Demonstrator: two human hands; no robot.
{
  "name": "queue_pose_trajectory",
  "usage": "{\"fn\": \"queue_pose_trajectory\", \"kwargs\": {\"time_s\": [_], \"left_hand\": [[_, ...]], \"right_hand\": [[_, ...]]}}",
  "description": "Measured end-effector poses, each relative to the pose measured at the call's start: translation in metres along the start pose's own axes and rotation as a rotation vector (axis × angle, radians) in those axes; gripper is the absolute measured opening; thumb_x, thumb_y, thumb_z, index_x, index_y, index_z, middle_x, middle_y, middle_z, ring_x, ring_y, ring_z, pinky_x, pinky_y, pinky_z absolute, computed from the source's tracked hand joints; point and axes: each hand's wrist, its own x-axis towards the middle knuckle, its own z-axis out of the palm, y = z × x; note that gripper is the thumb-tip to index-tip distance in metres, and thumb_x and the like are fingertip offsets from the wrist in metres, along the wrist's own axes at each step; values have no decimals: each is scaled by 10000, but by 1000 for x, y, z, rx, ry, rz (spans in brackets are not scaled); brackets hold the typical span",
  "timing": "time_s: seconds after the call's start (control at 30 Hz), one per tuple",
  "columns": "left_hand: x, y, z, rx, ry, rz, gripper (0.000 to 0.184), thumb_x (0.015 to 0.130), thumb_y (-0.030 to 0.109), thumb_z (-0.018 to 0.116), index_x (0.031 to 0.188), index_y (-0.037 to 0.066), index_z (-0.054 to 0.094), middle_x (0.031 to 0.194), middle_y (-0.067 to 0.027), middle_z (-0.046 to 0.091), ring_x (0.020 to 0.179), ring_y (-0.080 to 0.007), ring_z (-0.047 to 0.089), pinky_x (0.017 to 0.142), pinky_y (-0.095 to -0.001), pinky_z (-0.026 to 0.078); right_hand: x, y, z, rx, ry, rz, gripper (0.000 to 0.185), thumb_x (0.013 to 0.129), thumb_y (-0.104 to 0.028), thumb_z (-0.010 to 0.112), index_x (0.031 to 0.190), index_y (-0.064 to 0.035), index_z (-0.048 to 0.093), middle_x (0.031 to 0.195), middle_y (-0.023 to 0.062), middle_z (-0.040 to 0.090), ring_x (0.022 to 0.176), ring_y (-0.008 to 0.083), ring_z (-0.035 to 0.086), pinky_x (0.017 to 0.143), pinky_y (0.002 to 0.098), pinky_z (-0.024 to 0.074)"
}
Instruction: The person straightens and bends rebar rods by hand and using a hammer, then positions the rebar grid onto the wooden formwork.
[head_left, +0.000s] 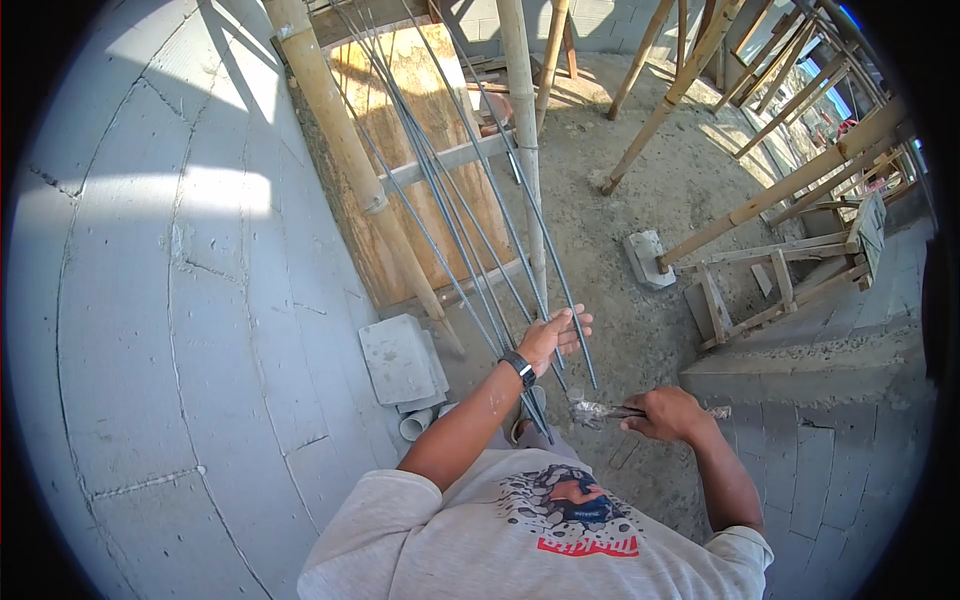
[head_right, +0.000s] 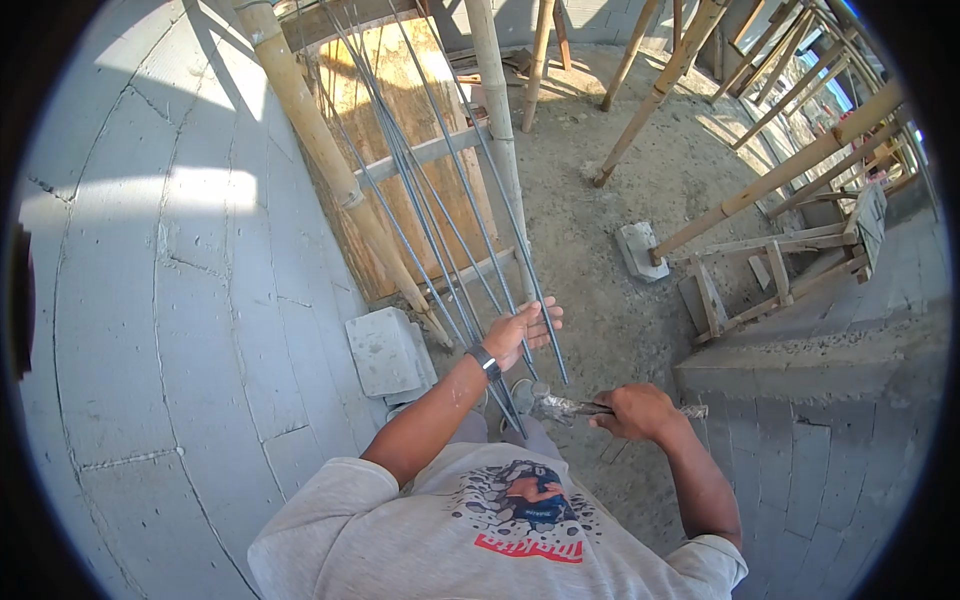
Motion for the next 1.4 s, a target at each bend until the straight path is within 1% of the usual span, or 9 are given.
{"fn": "queue_pose_trajectory", "kwargs": {"time_s": [0.27,0.57,0.7,0.73,0.83,0.93,1.07,1.17,1.4], "left_hand": [[-1,1,0,-23,-2,-24,488,1018,376,450,1414,92,417,1334,-75,571,1175,-208,575,941,-351,482],[-1,1,-2,-34,-6,-50,529,1013,391,453,1440,92,362,1391,-90,527,1237,-229,532,968,-377,462],[-2,1,-2,-22,-16,-47,550,1012,392,454,1453,84,336,1413,-96,508,1255,-236,519,972,-379,464],[-2,2,-1,-19,-6,-57,539,1011,393,455,1440,83,348,1412,-93,511,1257,-240,518,968,-377,465],[-4,4,1,1,24,-76,523,1024,362,419,1464,94,331,1418,-89,505,1273,-247,508,1002,-407,436],[3,-5,-11,-17,3,-68,559,1016,369,435,1481,96,287,1411,-87,511,1268,-247,503,973,-399,443],[6,-9,-17,-11,4,-76,580,1008,370,453,1483,96,266,1402,-91,519,1242,-239,516,941,-385,458],[2,-4,-11,-59,25,-88,439,1012,367,457,1369,114,422,1387,-81,531,1228,-231,530,927,-371,477],[1,-5,-13,-102,-45,-73,481,1002,366,475,1405,114,402,1382,-77,537,1220,-229,535,927,-372,477]], "right_hand": [[-8,12,21,227,153,-51,330,856,-392,664,1050,-128,700,854,155,685,855,360,653,752,455,494],[-9,15,45,481,247,38,370,820,-421,708,998,-98,708,765,139,668,718,329,638,672,420,476],[-13,0,35,579,243,45,385,822,-428,711,1004,-89,714,734,125,660,660,256,614,629,378,457],[-8,3,45,645,271,38,401,811,-428,731,962,-58,704,676,93,618,621,207,567,600,352,436],[-2,2,54,734,287,75,404,788,-399,772,875,-18,669,623,46,550,593,155,500,569,330,404],[9,-3,73,892,408,6,402,772,-364,802,789,-10,613,608,12,498,596,120,450,550,313,376],[23,-8,95,945,472,71,389,782,-339,797,758,-16,581,603,4,494,589,113,436,541,315,369],[30,-14,109,962,541,95,369,796,-319,781,754,-17,572,590,4,473,579,115,424,539,321,369],[33,-17,133,900,588,142,336,815,-306,752,771,-19,582,591,33,462,571,129,412,548,328,373]]}}
